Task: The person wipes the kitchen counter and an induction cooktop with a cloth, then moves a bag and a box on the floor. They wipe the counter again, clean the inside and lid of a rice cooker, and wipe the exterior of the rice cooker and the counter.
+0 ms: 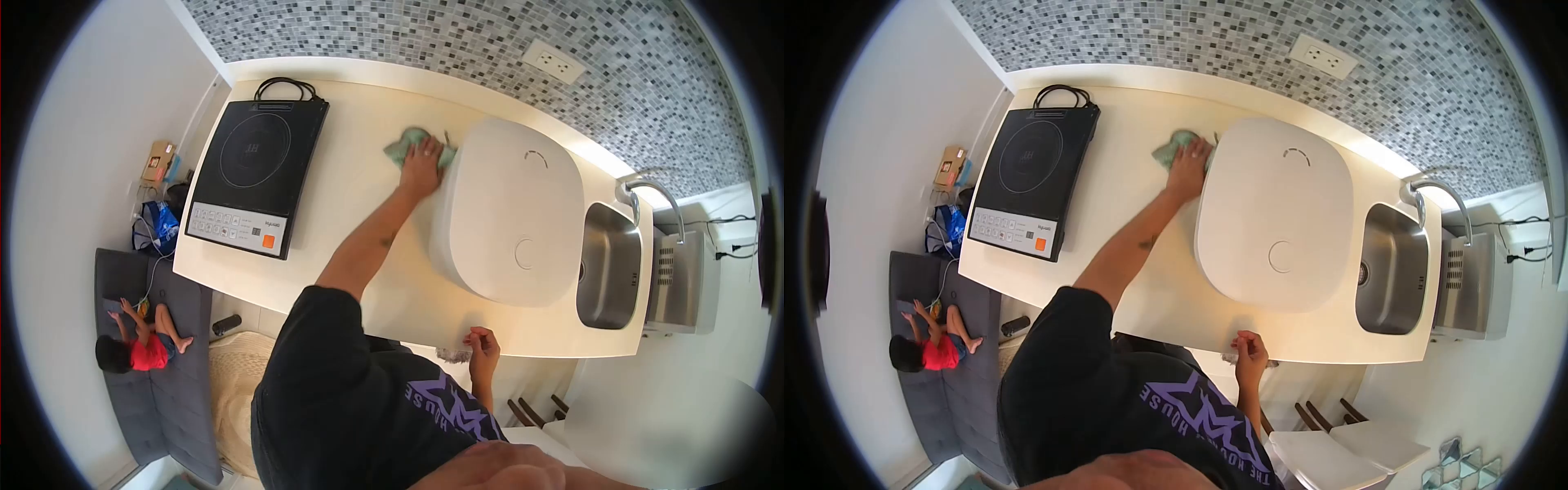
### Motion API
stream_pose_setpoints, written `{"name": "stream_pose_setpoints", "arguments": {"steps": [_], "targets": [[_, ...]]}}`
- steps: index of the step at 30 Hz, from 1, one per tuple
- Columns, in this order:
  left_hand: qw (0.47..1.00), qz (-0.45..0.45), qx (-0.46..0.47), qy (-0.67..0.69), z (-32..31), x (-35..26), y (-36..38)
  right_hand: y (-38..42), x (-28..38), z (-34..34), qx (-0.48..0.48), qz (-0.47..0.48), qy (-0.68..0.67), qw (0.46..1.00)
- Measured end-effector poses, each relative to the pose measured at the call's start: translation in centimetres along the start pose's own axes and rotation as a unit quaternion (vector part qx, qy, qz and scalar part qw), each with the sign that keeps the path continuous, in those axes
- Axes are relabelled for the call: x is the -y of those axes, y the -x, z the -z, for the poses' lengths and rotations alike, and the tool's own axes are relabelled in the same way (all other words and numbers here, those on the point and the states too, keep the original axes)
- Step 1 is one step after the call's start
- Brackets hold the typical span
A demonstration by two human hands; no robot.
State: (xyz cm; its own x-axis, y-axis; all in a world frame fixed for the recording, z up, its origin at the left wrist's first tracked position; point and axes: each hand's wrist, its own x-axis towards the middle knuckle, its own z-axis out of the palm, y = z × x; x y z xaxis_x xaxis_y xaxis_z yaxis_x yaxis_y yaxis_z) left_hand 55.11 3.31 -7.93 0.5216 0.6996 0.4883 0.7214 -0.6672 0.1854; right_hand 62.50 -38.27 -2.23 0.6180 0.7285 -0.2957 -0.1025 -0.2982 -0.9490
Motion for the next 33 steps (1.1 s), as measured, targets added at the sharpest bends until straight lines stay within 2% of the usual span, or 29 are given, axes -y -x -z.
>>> {"name": "stream_pose_setpoints", "arguments": {"steps": [1, 3, 5, 6, 7, 9, 11, 13, 16, 22, 23, 25, 27, 29, 31, 33], "targets": [[1.000, 0.003, 0.000, -0.004, 0.3, 0.9, 0.1, -0.3, 0.2, -0.3, 0.028, 0.006, 0.040, 0.999], [0.989, 0.074, 0.099, 0.082, 3.2, 3.7, 1.0, -0.6, 0.3, -0.7, 0.061, 0.007, 0.079, 0.995], [0.987, 0.150, 0.048, -0.004, 3.1, 10.6, -0.3, -1.8, 0.0, -1.2, 0.070, 0.016, 0.038, 0.997], [0.981, 0.185, 0.053, -0.035, 2.8, 14.0, -0.9, -2.3, 0.2, -1.6, 0.073, 0.020, 0.038, 0.996], [0.981, 0.187, 0.043, -0.031, 3.6, 15.9, -1.0, -2.3, 0.6, -1.8, 0.067, 0.018, 0.038, 0.997], [0.978, 0.202, 0.049, -0.032, 3.6, 15.9, 0.2, -2.1, 0.7, -2.4, 0.065, 0.013, 0.040, 0.997], [0.980, 0.175, 0.064, -0.068, 5.5, 12.4, 4.9, -2.0, 0.4, -2.8, 0.060, 0.001, 0.047, 0.997], [0.990, 0.129, 0.059, -0.025, 8.7, 9.7, 10.7, -1.9, 0.4, -3.3, 0.074, 0.020, 0.036, 0.996], [0.993, 0.107, 0.055, -0.019, 9.6, 10.6, 11.7, -1.6, 0.2, -3.7, 0.081, 0.015, 0.060, 0.995], [0.985, 0.170, 0.041, -0.014, 3.1, 16.9, -0.9, -2.1, 0.8, -4.1, 0.069, 0.015, 0.055, 0.996], [0.982, 0.184, 0.009, -0.034, 2.2, 17.2, -2.4, -2.0, 0.7, -4.0, 0.067, 0.016, 0.058, 0.996], [0.979, 0.194, -0.017, -0.055, 1.6, 16.2, -3.4, -1.2, 0.3, -4.3, 0.068, 0.032, 0.045, 0.996], [0.985, 0.169, 0.029, -0.011, 1.4, 13.1, -4.1, -0.7, -0.2, -4.2, 0.064, 0.027, 0.070, 0.995], [0.986, 0.118, 0.120, -0.003, 3.2, 6.4, -2.9, -0.2, 0.0, -4.6, 0.068, 0.020, 0.092, 0.993], [0.996, 0.014, 0.079, 0.044, 2.8, 2.0, 1.9, 0.0, 0.9, -4.7, 0.100, 0.018, 0.109, 0.989], [0.992, -0.022, 0.101, 0.071, 6.5, -0.7, 8.3, -0.3, 1.1, -5.0, 0.119, 0.013, 0.100, 0.988]]}}
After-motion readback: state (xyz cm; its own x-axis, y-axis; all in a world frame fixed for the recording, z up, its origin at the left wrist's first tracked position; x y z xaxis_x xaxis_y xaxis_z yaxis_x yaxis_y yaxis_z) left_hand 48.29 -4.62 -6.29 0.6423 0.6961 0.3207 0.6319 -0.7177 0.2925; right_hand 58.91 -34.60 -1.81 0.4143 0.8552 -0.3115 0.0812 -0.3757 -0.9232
